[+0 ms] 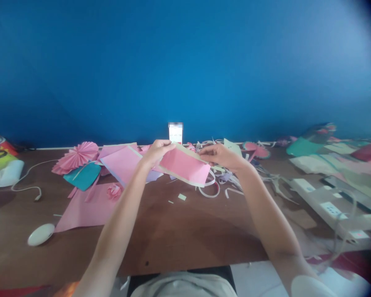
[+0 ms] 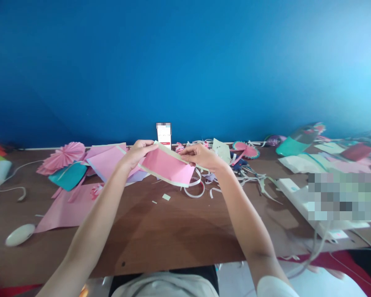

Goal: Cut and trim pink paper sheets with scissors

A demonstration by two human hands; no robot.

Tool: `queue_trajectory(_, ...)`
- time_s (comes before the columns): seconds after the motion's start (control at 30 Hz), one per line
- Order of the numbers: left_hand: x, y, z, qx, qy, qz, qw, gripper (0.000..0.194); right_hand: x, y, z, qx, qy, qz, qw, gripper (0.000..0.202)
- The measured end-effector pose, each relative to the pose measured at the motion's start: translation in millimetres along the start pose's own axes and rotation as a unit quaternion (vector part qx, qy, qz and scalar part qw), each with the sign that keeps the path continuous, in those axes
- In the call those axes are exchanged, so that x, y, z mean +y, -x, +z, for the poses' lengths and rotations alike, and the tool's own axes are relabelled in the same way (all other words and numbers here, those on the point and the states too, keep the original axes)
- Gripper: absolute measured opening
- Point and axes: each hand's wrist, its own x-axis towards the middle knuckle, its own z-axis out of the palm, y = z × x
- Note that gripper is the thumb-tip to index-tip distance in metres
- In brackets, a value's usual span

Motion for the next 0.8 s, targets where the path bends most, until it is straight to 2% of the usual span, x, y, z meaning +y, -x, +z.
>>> queue_trajectory(0.1,9,3,5.6,0.010,-0.090,0.102,0.991,0.043,2,-1,1,-0.001,0.012,-0.005,1.000,0.027)
queue_trajectory(0.17,16,6,13.0,-0.018,-0.143,0.169,0.975,0.043,3,-1,2,0.006,0.018,-0.010,1.000,0.029)
queue_trajectory(0.23,22,8,21.9,-0.069,-0.190,0.202,0.958,0.039,4,-1,3,0.006,0.028,-0.022,0.999,0.029)
queue_trajectory(0.33,21,8,32.5,-0.106,-0.236,0.215,0.942,0.030,4,-1,3,-0.006,0.051,-0.041,0.998,0.029)
queue_trajectory(0.47,12,7,33.8,-0.116,-0.214,0.193,0.951,0.021,2,-1,5,0.008,0.060,-0.051,0.997,0.027)
queue_trajectory(0.63,13,11,31.9,-0.100,-0.178,0.137,0.969,0.027,2,-3,13,0.046,0.048,-0.058,0.996,0.028)
queue_trajectory(0.8,18,16,41.9,-0.105,-0.138,0.127,0.977,0.030,5,-5,17,0.082,0.109,-0.099,0.986,0.023)
